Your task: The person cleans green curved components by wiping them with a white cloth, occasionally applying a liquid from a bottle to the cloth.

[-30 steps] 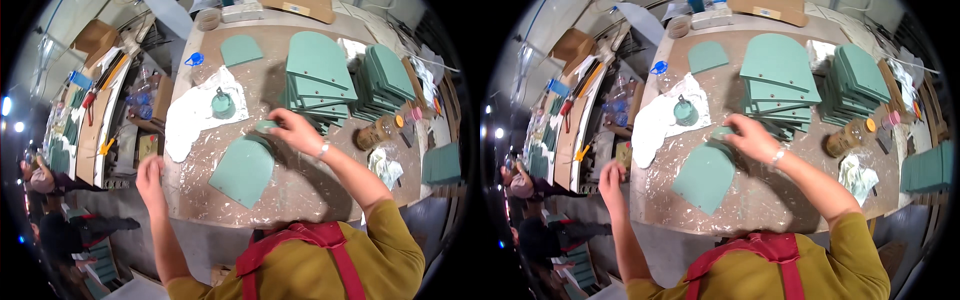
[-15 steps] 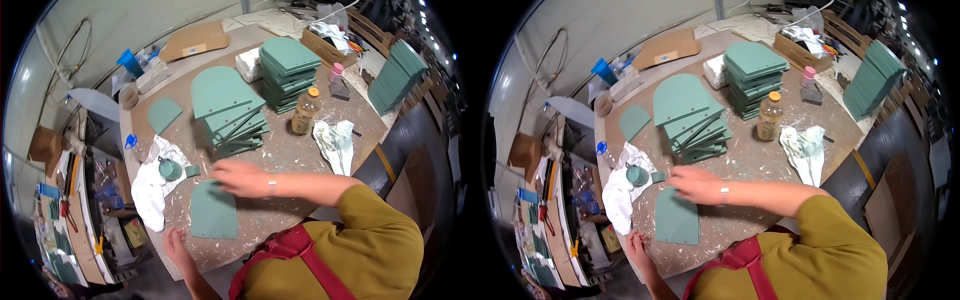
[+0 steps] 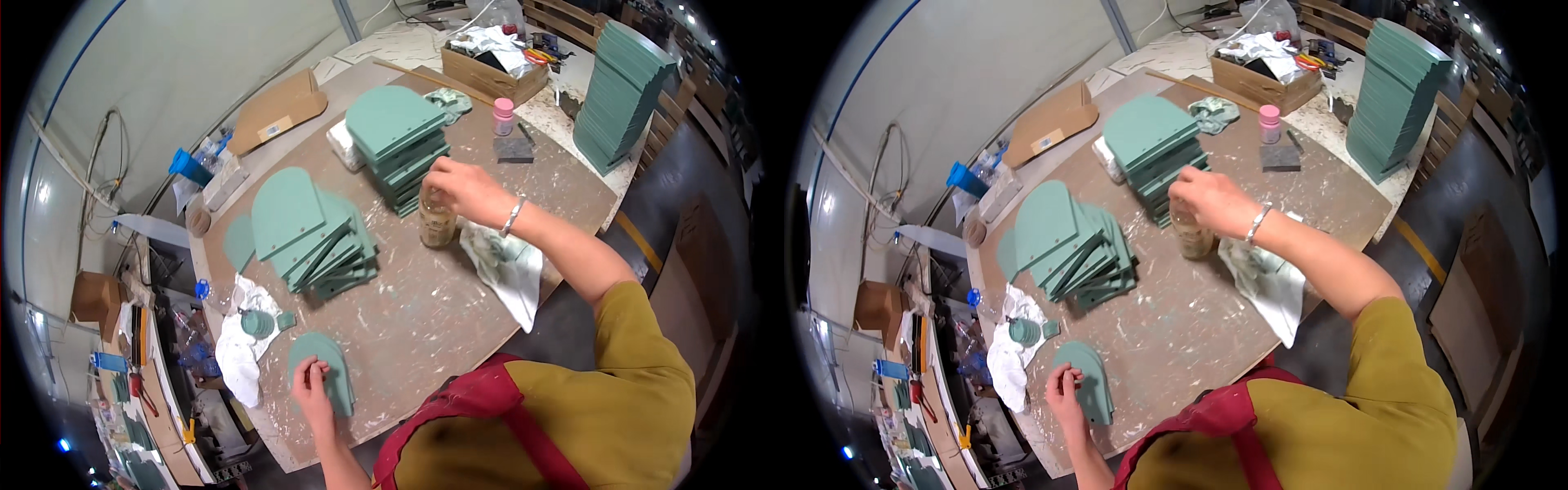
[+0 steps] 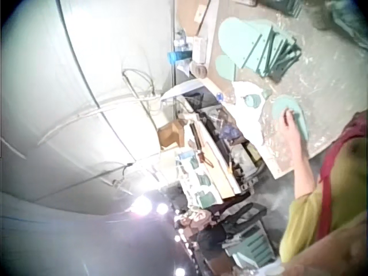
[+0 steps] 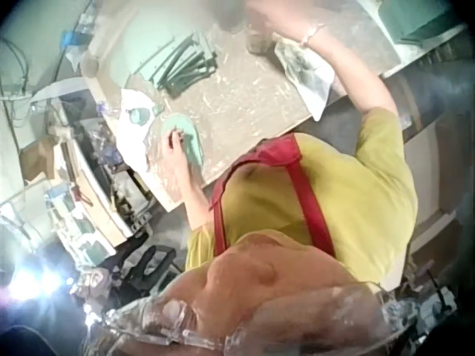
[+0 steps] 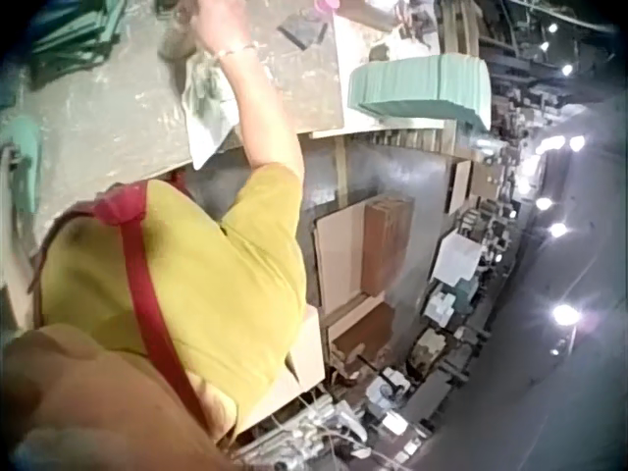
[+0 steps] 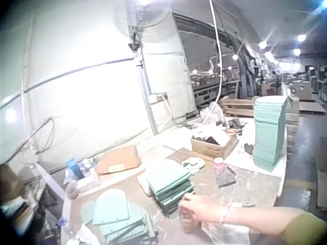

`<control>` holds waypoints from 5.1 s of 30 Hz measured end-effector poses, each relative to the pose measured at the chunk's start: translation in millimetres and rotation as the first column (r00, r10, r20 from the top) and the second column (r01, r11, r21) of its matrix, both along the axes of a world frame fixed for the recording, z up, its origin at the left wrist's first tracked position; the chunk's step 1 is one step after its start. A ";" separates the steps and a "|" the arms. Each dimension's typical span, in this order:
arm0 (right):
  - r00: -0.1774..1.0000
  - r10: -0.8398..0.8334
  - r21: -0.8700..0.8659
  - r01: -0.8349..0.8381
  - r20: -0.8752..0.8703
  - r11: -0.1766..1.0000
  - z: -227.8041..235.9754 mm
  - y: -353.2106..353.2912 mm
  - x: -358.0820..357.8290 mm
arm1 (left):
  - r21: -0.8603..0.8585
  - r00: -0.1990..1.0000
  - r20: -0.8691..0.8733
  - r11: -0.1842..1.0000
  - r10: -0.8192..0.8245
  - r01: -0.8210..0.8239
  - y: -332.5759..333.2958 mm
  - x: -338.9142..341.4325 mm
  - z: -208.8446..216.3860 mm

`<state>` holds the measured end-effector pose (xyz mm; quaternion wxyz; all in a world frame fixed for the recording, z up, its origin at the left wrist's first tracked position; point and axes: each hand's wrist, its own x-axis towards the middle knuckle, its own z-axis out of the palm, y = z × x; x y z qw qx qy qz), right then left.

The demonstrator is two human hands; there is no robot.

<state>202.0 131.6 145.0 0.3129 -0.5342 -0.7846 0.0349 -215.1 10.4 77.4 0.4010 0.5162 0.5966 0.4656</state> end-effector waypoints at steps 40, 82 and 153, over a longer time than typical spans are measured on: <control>0.983 -0.141 -0.271 0.169 0.120 0.948 -155.6 -92.8 17.8 | 0.084 0.505 -0.851 0.987 0.142 -0.136 51.3 -86.5 -77.7; 0.986 0.159 -0.084 -0.162 -0.044 0.983 -10.6 127.1 -118.4 | 0.015 0.377 -0.910 0.893 -0.175 0.449 305.2 67.7 74.6; 0.852 0.479 -0.231 -0.433 0.210 0.871 -133.4 -23.3 -308.7 | 0.005 0.482 -0.874 0.993 0.060 -0.115 16.7 -86.8 -91.7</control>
